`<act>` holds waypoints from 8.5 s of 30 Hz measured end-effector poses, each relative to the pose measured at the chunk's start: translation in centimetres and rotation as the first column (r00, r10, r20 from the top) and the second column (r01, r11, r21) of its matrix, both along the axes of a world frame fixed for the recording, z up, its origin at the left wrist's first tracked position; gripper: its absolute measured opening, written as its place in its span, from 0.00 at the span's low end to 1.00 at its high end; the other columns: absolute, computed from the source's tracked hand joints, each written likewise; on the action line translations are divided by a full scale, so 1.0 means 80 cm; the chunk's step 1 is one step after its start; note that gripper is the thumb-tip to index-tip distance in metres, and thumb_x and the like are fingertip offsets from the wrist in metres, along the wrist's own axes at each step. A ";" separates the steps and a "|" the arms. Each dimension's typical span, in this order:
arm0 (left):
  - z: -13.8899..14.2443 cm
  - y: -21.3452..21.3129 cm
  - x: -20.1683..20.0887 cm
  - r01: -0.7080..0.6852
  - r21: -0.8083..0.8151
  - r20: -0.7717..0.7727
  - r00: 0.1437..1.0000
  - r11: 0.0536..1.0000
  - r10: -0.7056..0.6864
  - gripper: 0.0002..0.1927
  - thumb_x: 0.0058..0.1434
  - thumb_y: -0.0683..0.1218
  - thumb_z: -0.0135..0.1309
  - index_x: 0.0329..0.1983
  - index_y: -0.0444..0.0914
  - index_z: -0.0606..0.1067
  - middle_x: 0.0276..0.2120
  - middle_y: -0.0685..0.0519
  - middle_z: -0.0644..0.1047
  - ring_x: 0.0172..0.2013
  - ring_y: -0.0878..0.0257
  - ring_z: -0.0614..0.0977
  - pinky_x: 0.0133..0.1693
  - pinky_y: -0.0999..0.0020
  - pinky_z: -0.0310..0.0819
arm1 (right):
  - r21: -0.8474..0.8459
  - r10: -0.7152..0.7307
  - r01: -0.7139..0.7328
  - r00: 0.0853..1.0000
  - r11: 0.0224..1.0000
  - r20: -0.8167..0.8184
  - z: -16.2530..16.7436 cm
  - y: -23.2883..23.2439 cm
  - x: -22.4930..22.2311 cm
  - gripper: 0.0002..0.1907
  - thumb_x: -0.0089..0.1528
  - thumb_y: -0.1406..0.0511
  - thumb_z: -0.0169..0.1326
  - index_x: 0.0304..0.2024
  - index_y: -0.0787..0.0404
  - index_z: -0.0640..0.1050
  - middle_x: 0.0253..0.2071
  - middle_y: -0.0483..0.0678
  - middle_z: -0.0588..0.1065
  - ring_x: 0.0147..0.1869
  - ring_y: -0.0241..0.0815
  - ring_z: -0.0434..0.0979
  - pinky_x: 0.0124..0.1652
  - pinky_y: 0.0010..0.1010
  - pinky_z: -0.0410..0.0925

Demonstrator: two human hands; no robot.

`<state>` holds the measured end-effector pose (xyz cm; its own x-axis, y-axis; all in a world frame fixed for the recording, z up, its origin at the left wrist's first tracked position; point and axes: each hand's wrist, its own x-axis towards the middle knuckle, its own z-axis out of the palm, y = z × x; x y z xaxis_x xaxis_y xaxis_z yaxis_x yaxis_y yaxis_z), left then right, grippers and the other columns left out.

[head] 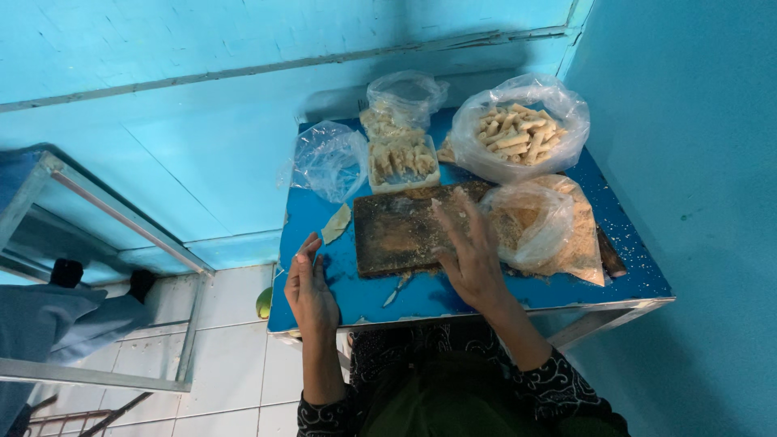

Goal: The person sits at a small blue table and folds thin dough pieces by hand, pressing and shaping them on a wooden board. They then use a knife to cut a round dough disc and peel apart its thin layers, stacking the separated sheets with the folded pieces.

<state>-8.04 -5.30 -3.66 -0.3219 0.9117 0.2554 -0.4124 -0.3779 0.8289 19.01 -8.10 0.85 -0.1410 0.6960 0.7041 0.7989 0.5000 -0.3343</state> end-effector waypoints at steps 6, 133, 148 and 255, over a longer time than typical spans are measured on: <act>0.000 -0.002 -0.001 0.004 0.015 -0.008 1.000 1.000 -0.004 0.23 0.76 0.54 0.41 0.54 0.31 0.76 0.67 0.39 0.71 0.68 0.53 0.69 0.68 0.54 0.56 | -0.032 -0.012 0.012 1.000 0.999 0.013 -0.002 0.000 -0.001 0.31 0.71 0.47 0.40 0.73 0.49 0.66 0.77 0.58 0.53 0.79 0.63 0.53 0.71 0.62 0.50; 0.036 0.003 0.005 0.004 0.116 -0.543 0.838 0.993 0.060 0.11 0.66 0.43 0.55 0.46 0.30 0.81 0.52 0.48 0.80 0.43 0.63 0.82 0.42 0.70 0.77 | -0.261 0.262 -0.754 0.496 0.603 -0.828 0.028 0.074 -0.143 0.29 0.68 0.60 0.56 0.68 0.67 0.68 0.58 0.57 0.77 0.57 0.42 0.79 0.54 0.36 0.74; 0.058 -0.005 -0.087 0.132 -0.125 0.388 0.919 0.983 -0.073 0.26 0.65 0.50 0.53 0.60 0.28 0.71 0.52 0.42 0.80 0.47 0.51 0.84 0.47 0.57 0.82 | -0.077 -0.115 -0.654 -0.016 0.753 -0.993 0.071 0.077 -0.026 0.19 0.67 0.62 0.54 0.57 0.66 0.75 0.52 0.52 0.80 0.54 0.45 0.82 0.54 0.39 0.77; 0.058 -0.056 -0.023 -0.075 -0.081 0.390 0.915 0.994 0.101 0.17 0.70 0.48 0.50 0.57 0.35 0.67 0.52 0.43 0.77 0.50 0.52 0.83 0.48 0.50 0.83 | 0.119 0.206 -0.489 0.129 0.864 -0.970 0.059 0.072 0.072 0.08 0.71 0.65 0.61 0.49 0.60 0.79 0.48 0.48 0.79 0.52 0.42 0.81 0.54 0.41 0.76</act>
<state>-9.91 -9.75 0.99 -0.4641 0.8851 0.0345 -0.6772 -0.3797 0.6303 24.78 -2.33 5.53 0.2485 0.8956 0.3689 -0.4301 0.4432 -0.7865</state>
